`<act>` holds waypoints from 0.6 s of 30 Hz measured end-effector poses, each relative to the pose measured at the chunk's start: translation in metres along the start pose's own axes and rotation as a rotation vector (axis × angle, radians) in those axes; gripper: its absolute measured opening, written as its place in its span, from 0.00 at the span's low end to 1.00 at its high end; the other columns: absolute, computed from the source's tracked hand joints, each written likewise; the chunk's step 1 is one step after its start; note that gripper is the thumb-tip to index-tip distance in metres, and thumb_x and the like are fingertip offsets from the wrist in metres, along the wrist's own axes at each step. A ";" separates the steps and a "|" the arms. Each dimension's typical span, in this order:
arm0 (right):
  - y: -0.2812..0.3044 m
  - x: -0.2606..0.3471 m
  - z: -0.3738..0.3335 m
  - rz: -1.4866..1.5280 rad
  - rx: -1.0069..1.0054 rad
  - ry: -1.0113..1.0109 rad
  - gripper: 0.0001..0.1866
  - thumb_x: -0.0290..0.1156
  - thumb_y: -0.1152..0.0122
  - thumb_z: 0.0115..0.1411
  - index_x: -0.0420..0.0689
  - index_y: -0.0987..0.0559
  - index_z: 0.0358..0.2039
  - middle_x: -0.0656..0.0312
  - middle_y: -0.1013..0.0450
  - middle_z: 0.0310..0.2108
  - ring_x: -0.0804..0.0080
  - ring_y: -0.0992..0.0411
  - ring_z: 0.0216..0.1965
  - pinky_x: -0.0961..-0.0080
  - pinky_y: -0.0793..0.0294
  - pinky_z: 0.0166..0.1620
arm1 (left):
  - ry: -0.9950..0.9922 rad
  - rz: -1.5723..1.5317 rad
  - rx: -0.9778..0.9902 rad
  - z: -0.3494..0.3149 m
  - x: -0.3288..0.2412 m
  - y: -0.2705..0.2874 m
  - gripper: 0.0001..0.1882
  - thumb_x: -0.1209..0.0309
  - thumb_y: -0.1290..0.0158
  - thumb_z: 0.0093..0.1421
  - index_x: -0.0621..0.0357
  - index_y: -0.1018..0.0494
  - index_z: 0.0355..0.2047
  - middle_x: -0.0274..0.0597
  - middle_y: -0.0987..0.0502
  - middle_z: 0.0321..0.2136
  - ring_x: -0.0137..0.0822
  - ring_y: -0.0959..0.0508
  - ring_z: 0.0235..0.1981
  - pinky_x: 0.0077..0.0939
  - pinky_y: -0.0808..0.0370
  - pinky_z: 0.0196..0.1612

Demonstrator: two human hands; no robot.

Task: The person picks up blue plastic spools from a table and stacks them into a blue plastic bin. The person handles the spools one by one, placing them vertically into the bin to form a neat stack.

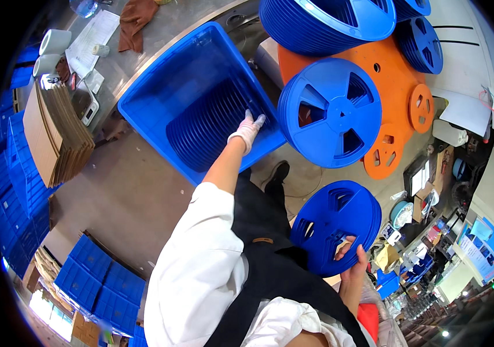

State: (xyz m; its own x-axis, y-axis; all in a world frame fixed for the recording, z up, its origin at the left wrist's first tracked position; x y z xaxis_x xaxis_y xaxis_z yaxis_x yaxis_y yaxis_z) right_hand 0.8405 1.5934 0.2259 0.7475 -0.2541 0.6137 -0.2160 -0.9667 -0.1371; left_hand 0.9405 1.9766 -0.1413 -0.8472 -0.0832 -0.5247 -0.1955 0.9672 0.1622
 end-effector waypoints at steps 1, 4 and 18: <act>-0.005 0.000 -0.002 -0.030 0.009 -0.008 0.24 0.45 0.49 0.65 0.36 0.29 0.50 0.56 0.27 0.25 0.65 0.27 0.24 0.69 0.25 0.29 | 0.030 0.019 -0.027 0.003 0.004 0.000 0.41 0.47 0.52 0.64 0.58 0.52 0.68 0.54 0.44 0.66 0.50 0.45 0.68 0.35 0.46 0.68; -0.002 -0.014 -0.018 -0.018 -0.057 0.004 0.26 0.46 0.49 0.65 0.35 0.30 0.51 0.55 0.28 0.24 0.65 0.28 0.23 0.69 0.26 0.28 | 0.033 0.132 -0.097 0.010 0.018 -0.001 0.46 0.46 0.52 0.61 0.58 0.57 0.70 0.56 0.56 0.70 0.52 0.53 0.70 0.37 0.49 0.70; 0.023 -0.082 0.001 -0.051 -0.370 -0.238 0.25 0.49 0.52 0.65 0.39 0.29 0.50 0.58 0.29 0.25 0.65 0.29 0.26 0.68 0.28 0.31 | -0.632 0.783 -0.468 0.127 -0.008 0.001 0.38 0.57 0.50 0.61 0.63 0.47 0.66 0.55 0.48 0.68 0.51 0.52 0.70 0.46 0.58 0.71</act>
State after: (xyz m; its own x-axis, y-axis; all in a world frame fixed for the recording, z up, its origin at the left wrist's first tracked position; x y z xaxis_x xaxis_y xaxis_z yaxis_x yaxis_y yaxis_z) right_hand 0.7744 1.5922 0.1717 0.8775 -0.2481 0.4104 -0.3531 -0.9134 0.2027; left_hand 1.0092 2.0088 -0.2429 -0.4397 0.7777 -0.4493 0.0035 0.5017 0.8650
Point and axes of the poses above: each hand's wrist, its own z-axis towards the middle knuckle, its own y-axis out of the back of the hand, x = y × z, the point moved 4 cm from there along z, towards the middle knuckle
